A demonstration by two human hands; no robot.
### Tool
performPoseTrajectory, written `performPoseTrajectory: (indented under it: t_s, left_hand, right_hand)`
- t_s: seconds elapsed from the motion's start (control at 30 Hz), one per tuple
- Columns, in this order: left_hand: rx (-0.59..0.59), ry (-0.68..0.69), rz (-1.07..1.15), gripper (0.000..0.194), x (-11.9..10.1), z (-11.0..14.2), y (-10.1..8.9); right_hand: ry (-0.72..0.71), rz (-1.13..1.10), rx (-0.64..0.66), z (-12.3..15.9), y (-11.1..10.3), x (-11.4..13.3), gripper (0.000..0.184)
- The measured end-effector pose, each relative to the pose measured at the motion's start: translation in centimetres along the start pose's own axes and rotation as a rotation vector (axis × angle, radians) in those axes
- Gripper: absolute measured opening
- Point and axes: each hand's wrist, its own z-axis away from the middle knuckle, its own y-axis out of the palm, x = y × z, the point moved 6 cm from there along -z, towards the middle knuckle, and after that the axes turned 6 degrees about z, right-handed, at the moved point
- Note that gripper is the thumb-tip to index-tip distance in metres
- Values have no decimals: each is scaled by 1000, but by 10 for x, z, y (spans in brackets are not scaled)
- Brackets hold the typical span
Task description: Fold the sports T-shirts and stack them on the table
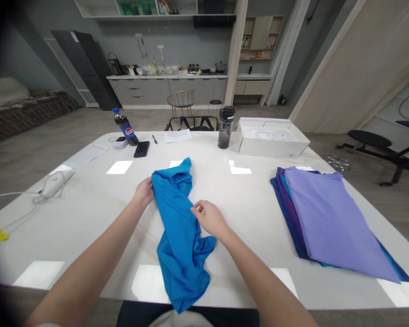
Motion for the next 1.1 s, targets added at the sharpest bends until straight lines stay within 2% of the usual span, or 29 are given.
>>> performPoseTrajectory:
  t_s: [0.07, 0.1, 0.13, 0.17, 0.2, 0.23, 0.27, 0.3, 0.4, 0.47, 0.53, 0.6, 0.63, 0.7, 0.8, 0.87, 0.9, 0.93, 1.0, 1.03, 1.1]
  left_hand:
    - [-152, 229, -276, 19, -22, 8, -36]
    - [-146, 393, -455, 21, -33, 18, -41]
    - [-59, 564, -639, 21, -41, 30, -36]
    - [89, 719, -849, 19, -41, 45, -23]
    - [269, 833, -1044, 18, -34, 60, -7]
    - [443, 888, -1196, 17, -22, 72, 7]
    - [535, 920, -1311, 19, -12, 81, 19]
    - [553, 938, -1401, 22, -4, 86, 29]
    - [455, 922, -1544, 30, 7, 80, 53]
    - [445, 864, -1516, 20, 6, 68, 62]
    - [395, 807, -1347, 14, -6, 54, 61]
    - [236, 758, -1102, 16, -29, 38, 42]
    - [137, 729, -993, 17, -41, 30, 25]
    - [-65, 660, -859, 21, -64, 13, -22]
    - [-310, 524, -880, 24, -90, -11, -101]
    - [-343, 392, -979, 19, -97, -23, -141]
    - [-351, 375, -1043, 21, -100, -25, -153]
    - [-356, 406, -1119, 29, -103, -23, -157]
    - [-317, 589, -1287, 47, -107, -10, -144]
    - [-229, 700, -1375, 52, -104, -2, -128]
    - [63, 845, -1530, 52, -89, 12, -90]
  right_hand:
    - [5, 36, -67, -29, 8, 1, 30]
    - [16, 68, -100, -44, 12, 1, 32]
    - [33, 103, -131, -59, 15, 1, 34]
    - [51, 133, -155, -73, 18, 1, 37]
    - [64, 157, -174, -88, 21, 1, 40]
    - [66, 170, -188, -101, 23, 2, 43]
    - [58, 168, -195, -114, 24, 3, 44]
    - [47, 150, -190, -126, 27, 5, 44]
    - [35, 55, -130, -149, 34, 6, 35]
    - [39, 13, -119, -153, 37, 6, 37]
    - [42, 2, -161, -150, 35, 4, 45]
    - [38, 13, -218, -142, 29, 1, 46]
    - [32, 27, -241, -138, 25, -1, 42]
    - [24, 62, -256, -130, 17, -7, 29]
    - [72, 134, -194, -122, 7, -22, 18]
    - [107, 212, -162, -119, 1, -25, 20]
    - [112, 254, -179, -118, -3, -22, 21]
    - [99, 288, -218, -117, -5, -14, 21]
    - [-8, 321, -294, -118, -3, 15, 22]
    - [-99, 328, -292, -119, 4, 35, 26]
    - [-305, 362, -191, -124, 31, 79, 39]
